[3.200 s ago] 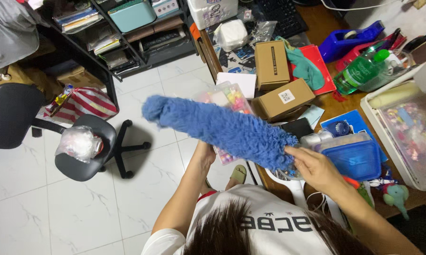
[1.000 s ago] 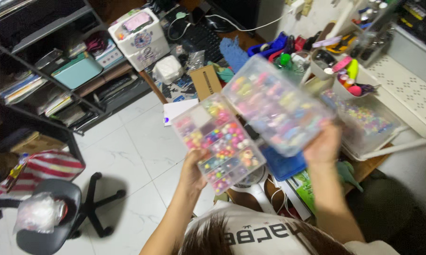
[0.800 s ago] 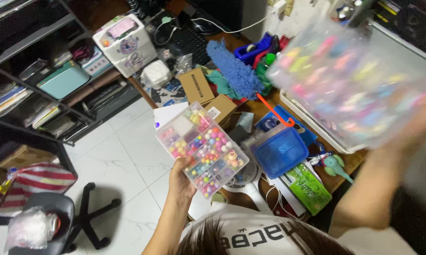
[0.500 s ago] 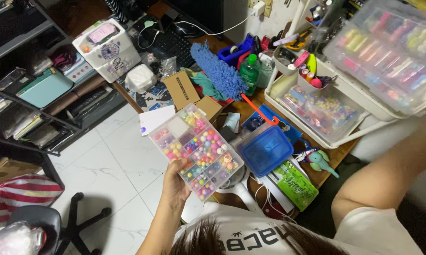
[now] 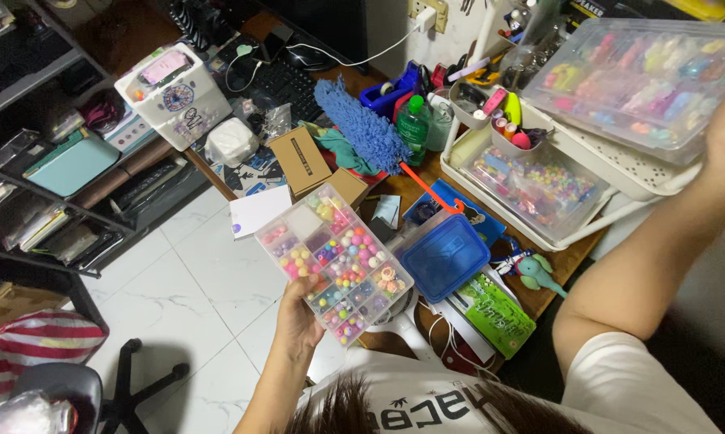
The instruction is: The person organizes various small items on a cluttered desk, including highlighters, a power adapter, and a small electronic device. They place these items into a white mesh basket and a clear plastic organizer box, then arrange the containers on a shelf.
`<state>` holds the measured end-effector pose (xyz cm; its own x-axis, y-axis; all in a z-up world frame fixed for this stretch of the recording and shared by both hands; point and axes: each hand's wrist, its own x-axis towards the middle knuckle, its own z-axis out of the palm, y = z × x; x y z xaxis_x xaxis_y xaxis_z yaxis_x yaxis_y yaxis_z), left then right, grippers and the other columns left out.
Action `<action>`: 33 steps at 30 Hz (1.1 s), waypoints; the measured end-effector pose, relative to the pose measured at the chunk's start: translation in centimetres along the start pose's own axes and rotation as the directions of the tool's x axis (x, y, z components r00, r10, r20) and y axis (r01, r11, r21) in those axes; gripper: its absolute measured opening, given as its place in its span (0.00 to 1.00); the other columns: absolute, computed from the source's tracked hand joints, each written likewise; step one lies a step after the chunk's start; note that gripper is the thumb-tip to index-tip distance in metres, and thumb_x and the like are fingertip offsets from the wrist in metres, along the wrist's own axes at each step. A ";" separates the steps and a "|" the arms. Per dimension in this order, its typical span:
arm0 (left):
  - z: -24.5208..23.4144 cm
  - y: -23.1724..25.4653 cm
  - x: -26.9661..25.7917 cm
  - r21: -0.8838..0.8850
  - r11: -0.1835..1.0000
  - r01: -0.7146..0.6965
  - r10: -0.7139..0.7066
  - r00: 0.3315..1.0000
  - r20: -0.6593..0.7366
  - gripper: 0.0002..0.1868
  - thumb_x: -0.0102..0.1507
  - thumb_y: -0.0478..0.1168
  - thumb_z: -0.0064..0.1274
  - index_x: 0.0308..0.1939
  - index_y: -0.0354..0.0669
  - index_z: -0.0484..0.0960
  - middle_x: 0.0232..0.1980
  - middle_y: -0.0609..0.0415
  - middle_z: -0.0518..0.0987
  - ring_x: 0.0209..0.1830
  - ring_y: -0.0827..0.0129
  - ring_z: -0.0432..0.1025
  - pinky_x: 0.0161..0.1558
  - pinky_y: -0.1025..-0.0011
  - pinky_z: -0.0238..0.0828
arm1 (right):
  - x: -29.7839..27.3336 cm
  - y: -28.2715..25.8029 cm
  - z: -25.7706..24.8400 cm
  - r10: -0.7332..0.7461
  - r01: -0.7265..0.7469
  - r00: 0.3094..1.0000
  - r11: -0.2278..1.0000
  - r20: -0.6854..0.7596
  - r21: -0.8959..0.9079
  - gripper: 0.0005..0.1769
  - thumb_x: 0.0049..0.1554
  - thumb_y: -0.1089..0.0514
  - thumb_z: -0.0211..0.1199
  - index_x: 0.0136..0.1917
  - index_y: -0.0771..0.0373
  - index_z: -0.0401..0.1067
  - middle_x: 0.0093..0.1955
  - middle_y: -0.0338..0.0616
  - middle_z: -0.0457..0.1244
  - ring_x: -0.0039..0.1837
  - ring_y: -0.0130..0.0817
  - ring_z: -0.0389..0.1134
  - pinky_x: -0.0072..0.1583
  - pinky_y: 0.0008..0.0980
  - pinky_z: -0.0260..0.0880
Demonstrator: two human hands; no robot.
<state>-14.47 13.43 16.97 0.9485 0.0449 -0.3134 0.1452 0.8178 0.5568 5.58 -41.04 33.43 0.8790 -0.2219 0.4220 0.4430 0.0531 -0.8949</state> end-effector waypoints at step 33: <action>-10.2 -9.6 9.5 0.958 0.258 -0.126 0.263 0.963 0.056 0.34 0.56 0.48 0.62 0.60 0.30 0.73 0.55 0.37 0.85 0.54 0.52 0.82 0.57 0.57 0.80 | -15.9 8.2 11.1 0.112 -0.087 0.979 0.984 -0.169 0.153 0.22 0.63 0.59 0.49 0.70 0.63 0.66 0.66 0.42 0.62 0.66 0.34 0.62 0.71 0.36 0.64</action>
<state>-9.67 11.89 0.82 0.9675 0.2263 -0.1130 0.1879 -0.3441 0.9199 -2.85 -26.24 21.02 0.8808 -0.3757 0.2882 0.3871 0.2208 -0.8952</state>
